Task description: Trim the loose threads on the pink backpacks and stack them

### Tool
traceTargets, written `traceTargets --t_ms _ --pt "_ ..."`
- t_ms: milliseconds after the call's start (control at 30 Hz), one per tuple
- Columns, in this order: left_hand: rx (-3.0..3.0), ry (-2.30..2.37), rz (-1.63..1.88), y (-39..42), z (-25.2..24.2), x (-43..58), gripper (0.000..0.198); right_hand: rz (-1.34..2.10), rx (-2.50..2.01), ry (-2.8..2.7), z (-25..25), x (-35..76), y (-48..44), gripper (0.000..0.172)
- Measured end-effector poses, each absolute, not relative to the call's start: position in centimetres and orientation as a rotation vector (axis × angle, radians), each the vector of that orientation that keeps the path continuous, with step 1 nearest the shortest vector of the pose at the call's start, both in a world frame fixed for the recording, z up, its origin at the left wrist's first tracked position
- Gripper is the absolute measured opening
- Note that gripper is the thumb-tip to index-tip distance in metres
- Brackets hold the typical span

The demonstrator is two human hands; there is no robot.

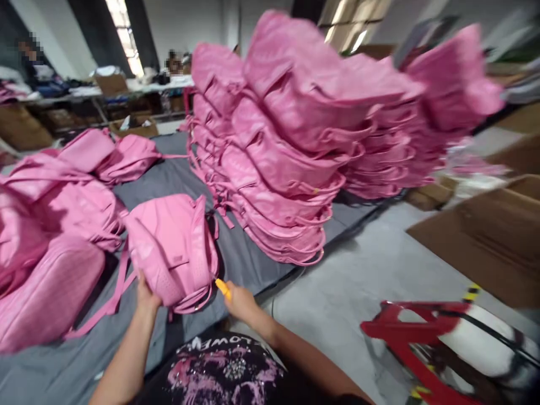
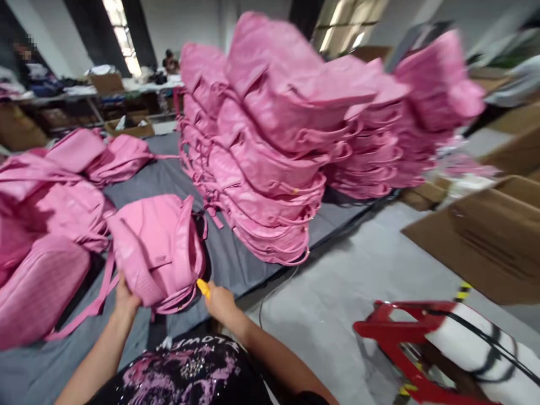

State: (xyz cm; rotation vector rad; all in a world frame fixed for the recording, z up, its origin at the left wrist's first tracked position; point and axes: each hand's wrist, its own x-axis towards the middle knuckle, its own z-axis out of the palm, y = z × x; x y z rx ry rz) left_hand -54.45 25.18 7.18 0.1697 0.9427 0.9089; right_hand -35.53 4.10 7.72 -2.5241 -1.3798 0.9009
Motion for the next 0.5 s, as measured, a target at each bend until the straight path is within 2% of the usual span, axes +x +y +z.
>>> traceTargets --t_ms 333,500 --pt "0.043 0.838 0.923 26.5 5.3 -53.5 0.045 0.956 -2.64 -1.334 7.9 -35.3 5.6 0.027" --pt "0.023 0.84 0.865 27.2 4.8 -53.2 0.049 1.003 -2.68 -1.236 8.6 -37.0 2.0 0.026"
